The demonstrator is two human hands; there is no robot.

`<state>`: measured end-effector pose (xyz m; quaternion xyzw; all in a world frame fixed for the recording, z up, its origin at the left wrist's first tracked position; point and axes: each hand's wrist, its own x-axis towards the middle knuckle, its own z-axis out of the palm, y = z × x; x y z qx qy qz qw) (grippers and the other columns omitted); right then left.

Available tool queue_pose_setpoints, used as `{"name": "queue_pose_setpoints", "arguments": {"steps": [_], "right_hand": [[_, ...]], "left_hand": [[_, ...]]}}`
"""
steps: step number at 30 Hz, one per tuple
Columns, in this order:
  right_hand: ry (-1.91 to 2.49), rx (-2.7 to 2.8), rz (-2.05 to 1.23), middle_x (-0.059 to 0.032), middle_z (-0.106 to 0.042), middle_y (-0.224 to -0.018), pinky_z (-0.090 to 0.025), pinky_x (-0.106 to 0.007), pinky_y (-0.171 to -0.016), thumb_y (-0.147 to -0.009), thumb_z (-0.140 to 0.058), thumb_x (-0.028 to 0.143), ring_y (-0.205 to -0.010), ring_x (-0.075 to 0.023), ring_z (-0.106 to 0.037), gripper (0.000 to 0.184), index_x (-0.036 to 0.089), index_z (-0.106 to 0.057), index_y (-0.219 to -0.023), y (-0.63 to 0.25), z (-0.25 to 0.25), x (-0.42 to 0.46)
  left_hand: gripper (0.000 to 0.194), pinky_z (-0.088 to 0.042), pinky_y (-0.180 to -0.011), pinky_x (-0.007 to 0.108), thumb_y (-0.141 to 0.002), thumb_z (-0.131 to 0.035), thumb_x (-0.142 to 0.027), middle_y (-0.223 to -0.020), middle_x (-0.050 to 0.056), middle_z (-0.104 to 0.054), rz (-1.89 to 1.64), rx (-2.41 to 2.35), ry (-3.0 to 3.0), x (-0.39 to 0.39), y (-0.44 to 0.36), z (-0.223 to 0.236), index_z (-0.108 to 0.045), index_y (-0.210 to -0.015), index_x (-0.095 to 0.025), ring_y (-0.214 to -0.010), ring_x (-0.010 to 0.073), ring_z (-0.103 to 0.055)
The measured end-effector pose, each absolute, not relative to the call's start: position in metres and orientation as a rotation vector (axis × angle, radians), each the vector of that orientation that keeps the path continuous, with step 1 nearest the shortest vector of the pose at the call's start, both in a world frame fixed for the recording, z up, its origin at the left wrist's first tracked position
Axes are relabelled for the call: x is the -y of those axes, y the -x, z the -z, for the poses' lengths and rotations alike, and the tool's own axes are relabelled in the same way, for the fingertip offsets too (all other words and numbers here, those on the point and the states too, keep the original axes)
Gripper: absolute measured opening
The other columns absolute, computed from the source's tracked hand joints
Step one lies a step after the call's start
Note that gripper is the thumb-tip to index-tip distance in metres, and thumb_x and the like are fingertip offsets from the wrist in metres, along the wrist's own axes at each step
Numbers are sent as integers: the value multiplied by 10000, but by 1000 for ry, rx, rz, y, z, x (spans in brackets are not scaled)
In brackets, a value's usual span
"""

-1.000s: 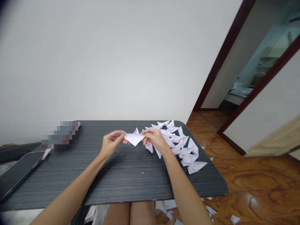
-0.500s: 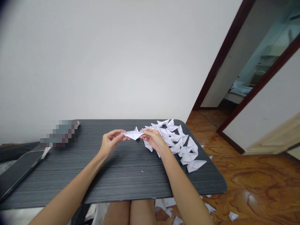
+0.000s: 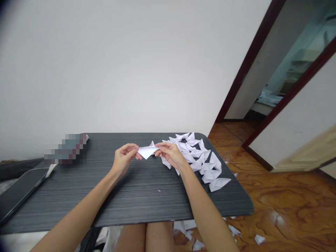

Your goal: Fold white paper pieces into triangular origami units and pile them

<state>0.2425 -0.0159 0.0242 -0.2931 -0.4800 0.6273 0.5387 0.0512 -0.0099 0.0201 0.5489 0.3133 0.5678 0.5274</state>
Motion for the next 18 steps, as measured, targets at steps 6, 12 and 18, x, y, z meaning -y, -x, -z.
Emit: {"name": "queue_pose_setpoints", "arguments": {"steps": [6,12,18], "right_hand": [[672,1103,-1464,-10,-663,-699,-453,-201,-572,-602,-690,219,-685,-116,-618,196,192,-655,-793,-242,-23,17],[713,1060,-1230,-37,-653,-646,-345,-184,-392,-651,-647,270,-529,-114,-597,133,148,-638,-705,-233,-20,13],[841,1137,-1013,-66,-637,-572,-370,-204,-365,-682,-594,356,-474,-161,-608,253,103,-592,-694,-224,-11,10]], "left_hand": [[186,-504,-624,266,-591,-680,-200,-667,55,-667,-1386,-705,-1107,13,-49,-24,-649,-751,-111,-627,166,-635],[222,-514,-656,298,-612,-680,-226,-701,80,-677,-1367,-733,-1213,16,-54,-25,-641,-788,-96,-685,202,-644],[252,-521,-530,281,-678,-613,-305,-675,88,-662,-1499,-922,-1390,13,-55,-17,-620,-769,-70,-648,217,-646]]}}
